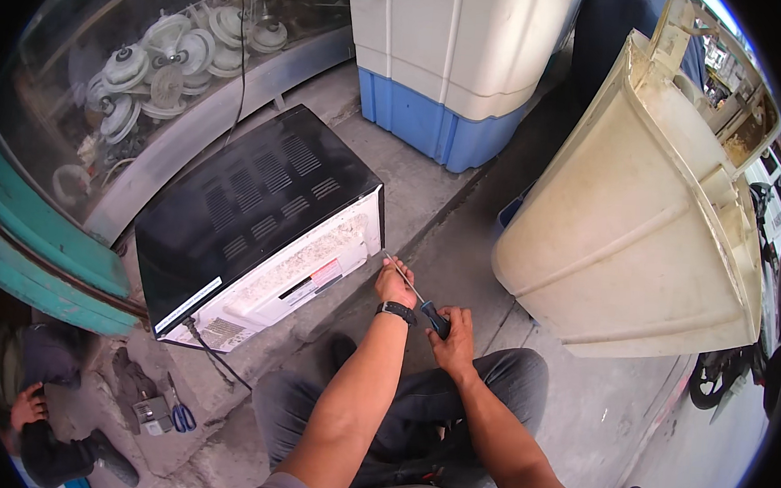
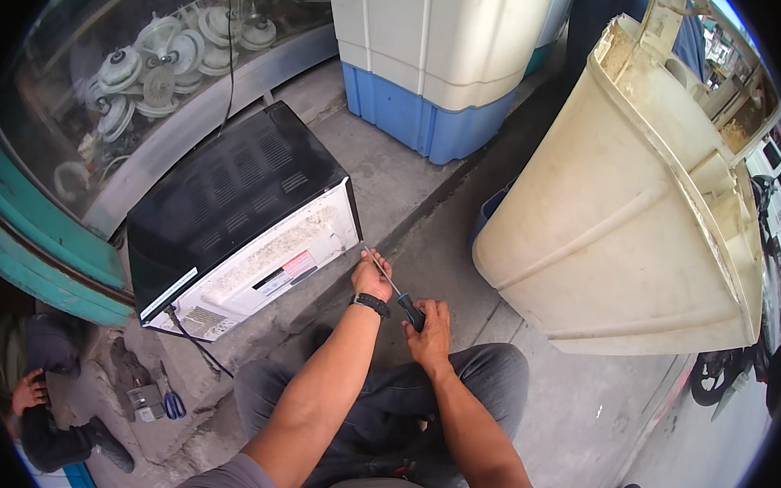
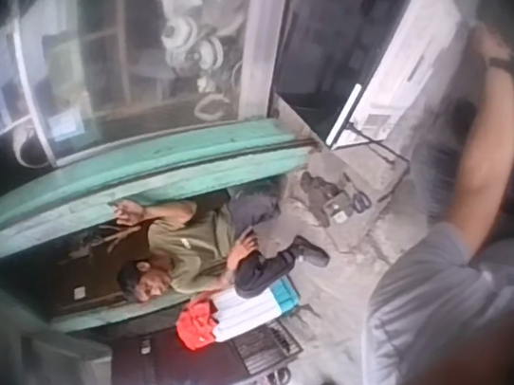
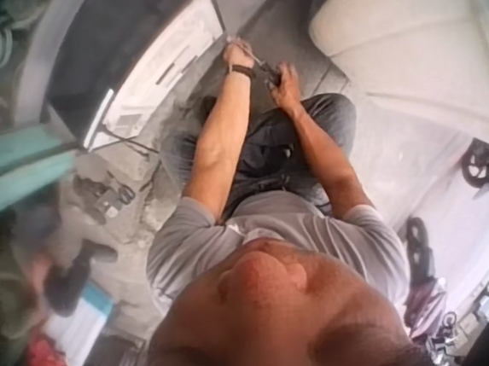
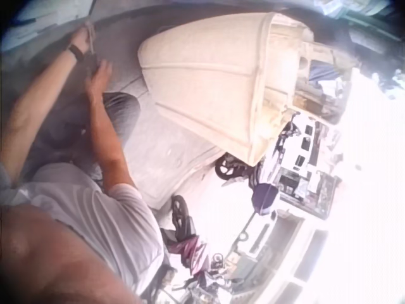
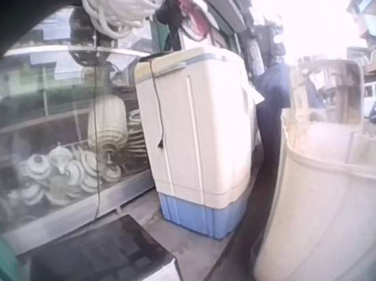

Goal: The person unscrews the back panel of a microwave using a screwdriver while sitting on the floor, then attempts to open the front door.

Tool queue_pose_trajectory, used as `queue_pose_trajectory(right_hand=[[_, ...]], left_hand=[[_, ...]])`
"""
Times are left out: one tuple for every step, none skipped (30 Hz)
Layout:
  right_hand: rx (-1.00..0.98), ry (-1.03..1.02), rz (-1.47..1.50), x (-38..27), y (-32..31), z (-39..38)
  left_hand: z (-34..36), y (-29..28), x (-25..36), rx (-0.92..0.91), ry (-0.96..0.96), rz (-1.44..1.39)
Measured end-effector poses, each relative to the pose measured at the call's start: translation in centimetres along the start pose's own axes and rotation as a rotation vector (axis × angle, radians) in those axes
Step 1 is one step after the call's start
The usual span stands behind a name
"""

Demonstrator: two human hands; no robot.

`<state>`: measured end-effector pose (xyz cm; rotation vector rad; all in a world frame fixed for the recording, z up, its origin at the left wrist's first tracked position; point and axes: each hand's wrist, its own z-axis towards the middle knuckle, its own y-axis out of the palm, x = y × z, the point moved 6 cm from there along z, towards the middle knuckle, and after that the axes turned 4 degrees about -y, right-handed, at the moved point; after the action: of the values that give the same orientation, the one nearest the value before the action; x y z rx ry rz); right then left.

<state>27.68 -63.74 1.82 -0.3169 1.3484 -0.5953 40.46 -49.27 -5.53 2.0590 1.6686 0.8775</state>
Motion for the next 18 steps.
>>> queue_pose_trajectory(right_hand=[[0.011,-0.071,-0.143,-1.2,-0.2,0.3],[0.022,-0.143,-0.286,-2.2,-0.4,0.4],[0.019,-0.149,-0.289,-2.4,-0.6,0.2],[0.039,-0.149,-0.285,-2.9,-0.9,0.1],[0.058,-0.15,-0.28,-3.4,-1.0,0.2],[0.053,-0.164,-0.275,-3.7,-1.2,0.7],[-0.028,0.393,0.19,-0.5,-1.3,0.8],[-0.106,0.946,0.662,1.6,-0.4,-0.9],[-0.301,1.099,0.776,3.6,0.7,-1.6],[-0.297,1.1,0.772,4.8,1.4,-1.7],[-0.307,0.973,0.758,5.1,2.1,-1.2],[-0.315,0.845,0.743,5.4,2.5,-1.0],[-0.317,0.854,0.74,5.5,2.9,-1.7],[-0.194,0.381,0.303,4.0,1.2,-0.4],[-0.07,-0.091,-0.135,1.3,0.0,-0.1],[-0.07,-0.104,-0.132,0.7,0.1,0.0],[-0.093,-0.044,-0.115,0.5,0.6,0.0],[-0.117,0.015,-0.099,0.3,1.0,0.1]], left_hand=[[0.0,0.3,0.0,-0.003,0.001,-0.006],[-0.1,0.5,0.2,0.022,0.026,0.064],[-0.1,0.6,0.3,0.047,0.052,0.134],[0.3,0.7,0.9,0.043,0.061,0.123],[0.8,0.5,1.4,0.046,0.038,0.129],[1.3,0.3,1.8,0.05,0.016,0.135],[1.2,0.2,1.4,0.051,0.014,0.128],[1.0,0.3,0.6,0.017,0.002,0.074],[0.9,0.6,0.1,-0.016,-0.009,0.021],[1.1,0.4,-0.1,-0.016,-0.014,0.02],[1.5,0.4,0.3,-0.062,0.011,0.015],[1.7,0.3,0.6,-0.109,0.036,0.01],[1.5,0.1,0.4,-0.101,0.033,0.009],[1.0,0.1,-0.1,-0.054,0.05,0.023],[0.4,0.2,-0.5,-0.007,0.067,0.038],[0.6,0.4,-0.3,-0.015,0.075,0.03],[1.0,0.1,0.2,-0.003,0.103,0.103],[1.4,0.0,0.8,0.01,0.131,0.175]])
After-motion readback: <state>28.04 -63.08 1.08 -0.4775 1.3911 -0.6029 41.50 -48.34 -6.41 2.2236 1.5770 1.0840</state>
